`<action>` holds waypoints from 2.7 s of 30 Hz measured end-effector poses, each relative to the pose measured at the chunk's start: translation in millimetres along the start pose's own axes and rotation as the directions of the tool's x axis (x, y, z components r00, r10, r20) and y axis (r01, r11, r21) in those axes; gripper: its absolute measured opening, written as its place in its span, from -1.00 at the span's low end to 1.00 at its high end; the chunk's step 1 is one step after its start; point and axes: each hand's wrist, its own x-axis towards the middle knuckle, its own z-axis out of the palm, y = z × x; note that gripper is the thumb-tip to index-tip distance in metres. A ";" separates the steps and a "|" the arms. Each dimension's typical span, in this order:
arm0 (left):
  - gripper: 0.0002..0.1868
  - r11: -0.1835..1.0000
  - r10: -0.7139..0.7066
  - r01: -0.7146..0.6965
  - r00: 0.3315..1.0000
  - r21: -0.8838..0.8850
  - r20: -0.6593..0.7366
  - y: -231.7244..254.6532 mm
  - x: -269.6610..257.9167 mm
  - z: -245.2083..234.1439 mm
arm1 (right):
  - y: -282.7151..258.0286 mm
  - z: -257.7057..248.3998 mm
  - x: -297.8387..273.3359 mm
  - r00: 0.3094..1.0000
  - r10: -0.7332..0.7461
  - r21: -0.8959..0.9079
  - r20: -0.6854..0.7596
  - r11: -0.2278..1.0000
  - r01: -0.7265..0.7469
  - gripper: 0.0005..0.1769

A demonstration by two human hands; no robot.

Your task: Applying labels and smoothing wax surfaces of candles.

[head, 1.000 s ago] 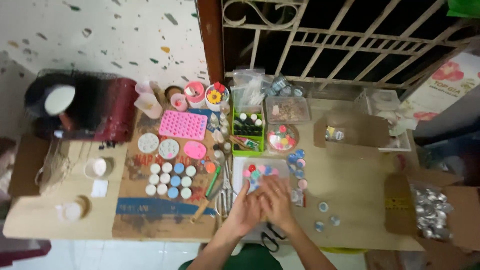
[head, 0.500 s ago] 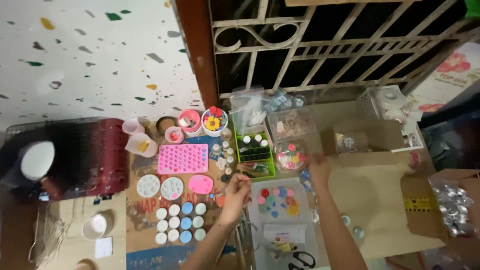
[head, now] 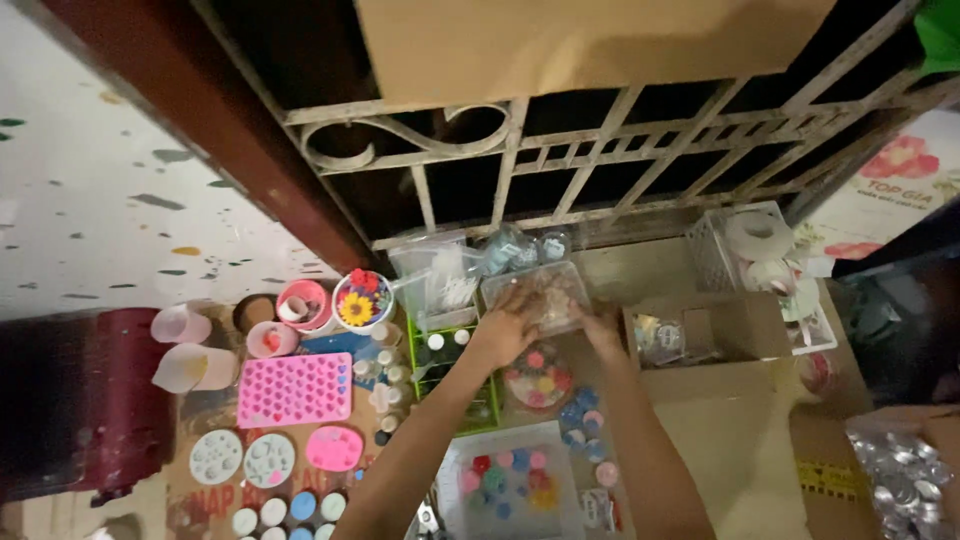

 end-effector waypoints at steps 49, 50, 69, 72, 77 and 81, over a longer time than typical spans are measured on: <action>-0.35 0.156 -0.614 0.558 0.701 -0.815 0.363 21.8 27.7 -5.1 | -98.0 5.1 -183.4 -0.003 -0.968 -0.599 -0.252 0.154 0.786 -0.37; -0.12 -0.255 -0.500 0.369 0.741 -0.894 0.449 35.2 22.4 -8.1 | -83.1 -2.2 -185.3 -0.036 -0.979 -0.601 -0.203 0.096 0.794 -0.39; -0.17 -0.368 -0.479 0.096 0.833 -0.925 0.277 25.4 -16.7 41.4 | -107.0 -43.2 -267.9 0.596 -0.794 0.375 -0.122 0.519 0.768 -0.14; -0.06 -0.430 -0.481 0.150 0.796 -0.890 0.367 41.9 -26.8 22.5 | -99.1 -25.9 -263.6 0.456 -0.889 -0.147 0.039 0.446 0.883 0.05; -0.24 -0.125 -0.497 0.286 0.811 -0.950 0.309 1.8 -38.3 67.6 | -99.8 -15.3 -245.2 0.725 -0.572 -0.374 0.384 0.622 0.688 0.13; 0.16 -0.147 -0.546 0.344 0.754 -0.927 0.366 21.5 -9.4 6.5 | -111.2 -13.9 -214.3 0.627 -0.642 -0.386 0.442 0.495 0.779 0.08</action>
